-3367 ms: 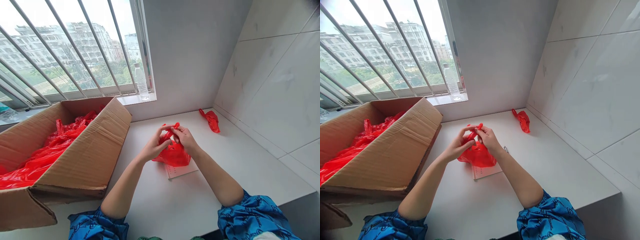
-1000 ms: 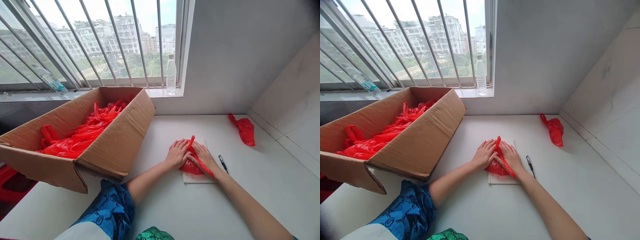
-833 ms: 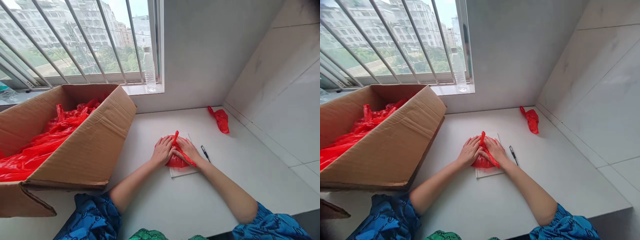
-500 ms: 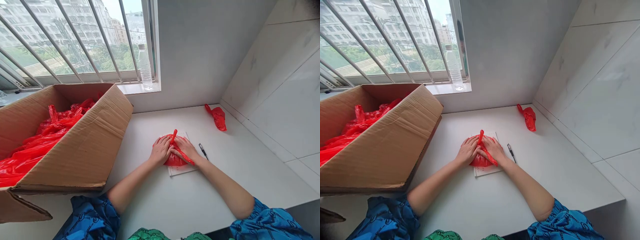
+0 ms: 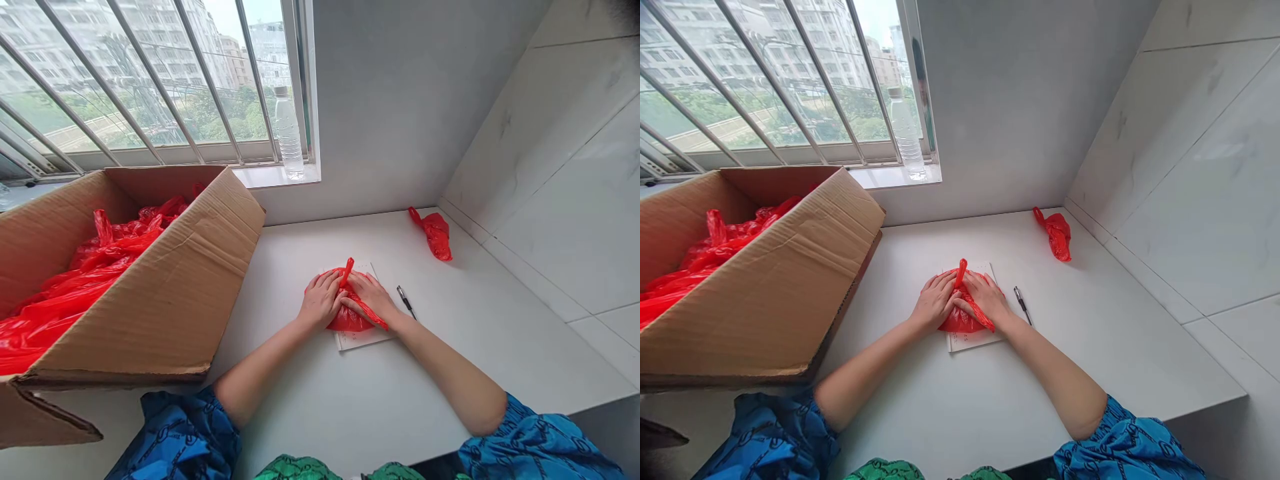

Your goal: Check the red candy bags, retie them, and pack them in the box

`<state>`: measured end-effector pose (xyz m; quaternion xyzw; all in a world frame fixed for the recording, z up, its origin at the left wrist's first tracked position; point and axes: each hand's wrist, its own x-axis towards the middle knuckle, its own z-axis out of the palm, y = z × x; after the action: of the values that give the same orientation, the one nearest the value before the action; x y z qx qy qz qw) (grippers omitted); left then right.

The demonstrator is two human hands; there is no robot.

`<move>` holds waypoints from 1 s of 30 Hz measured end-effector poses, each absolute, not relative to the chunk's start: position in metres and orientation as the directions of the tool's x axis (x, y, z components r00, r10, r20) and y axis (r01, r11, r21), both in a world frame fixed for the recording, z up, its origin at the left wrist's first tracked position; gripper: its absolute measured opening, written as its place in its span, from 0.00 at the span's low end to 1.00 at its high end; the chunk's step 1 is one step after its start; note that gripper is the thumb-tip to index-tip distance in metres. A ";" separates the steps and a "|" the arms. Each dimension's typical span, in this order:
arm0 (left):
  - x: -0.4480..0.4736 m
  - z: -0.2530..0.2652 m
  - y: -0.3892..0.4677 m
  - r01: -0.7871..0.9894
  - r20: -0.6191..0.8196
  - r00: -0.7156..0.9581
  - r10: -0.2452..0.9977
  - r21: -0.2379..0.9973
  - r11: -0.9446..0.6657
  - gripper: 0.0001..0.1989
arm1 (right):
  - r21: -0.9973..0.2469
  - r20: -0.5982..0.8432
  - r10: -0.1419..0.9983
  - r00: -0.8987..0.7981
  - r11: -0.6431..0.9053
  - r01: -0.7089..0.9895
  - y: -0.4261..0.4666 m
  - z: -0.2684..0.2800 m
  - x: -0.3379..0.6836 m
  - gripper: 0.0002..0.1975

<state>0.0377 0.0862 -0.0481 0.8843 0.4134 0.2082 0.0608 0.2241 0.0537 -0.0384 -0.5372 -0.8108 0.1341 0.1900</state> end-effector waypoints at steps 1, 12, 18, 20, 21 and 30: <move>0.038 -0.049 0.086 0.704 0.322 0.571 0.755 0.282 -0.652 0.20 | -0.419 0.164 0.922 -0.351 0.388 0.821 0.054 -0.038 0.224 0.28; 0.033 -0.044 0.076 0.539 0.391 0.503 0.771 0.555 -0.633 0.14 | -0.370 0.316 0.887 -0.336 0.442 0.817 0.045 -0.048 0.224 0.29; 0.011 -0.029 0.051 0.552 0.437 0.372 0.819 0.605 -0.573 0.12 | -0.496 0.460 0.818 -0.345 0.560 0.664 0.029 -0.031 0.230 0.14; 0.000 -0.011 0.039 0.540 0.442 0.328 0.835 0.637 -0.550 0.15 | -0.664 0.384 0.876 -0.292 0.482 0.571 0.016 -0.015 0.230 0.15; -0.005 0.002 0.032 0.526 0.451 0.294 0.843 0.660 -0.537 0.16 | -0.740 0.332 0.903 -0.272 0.428 0.519 0.009 -0.006 0.229 0.15; -0.012 0.095 -0.041 0.616 0.206 0.707 0.676 0.291 -0.732 0.16 | -0.821 0.378 0.839 -0.391 0.499 0.276 -0.048 0.041 0.199 0.10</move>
<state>-0.0123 -0.0411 0.0951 0.9183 0.3517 0.1508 0.1008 0.1988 -0.0475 0.0408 -0.3660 -0.7611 0.3412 0.4127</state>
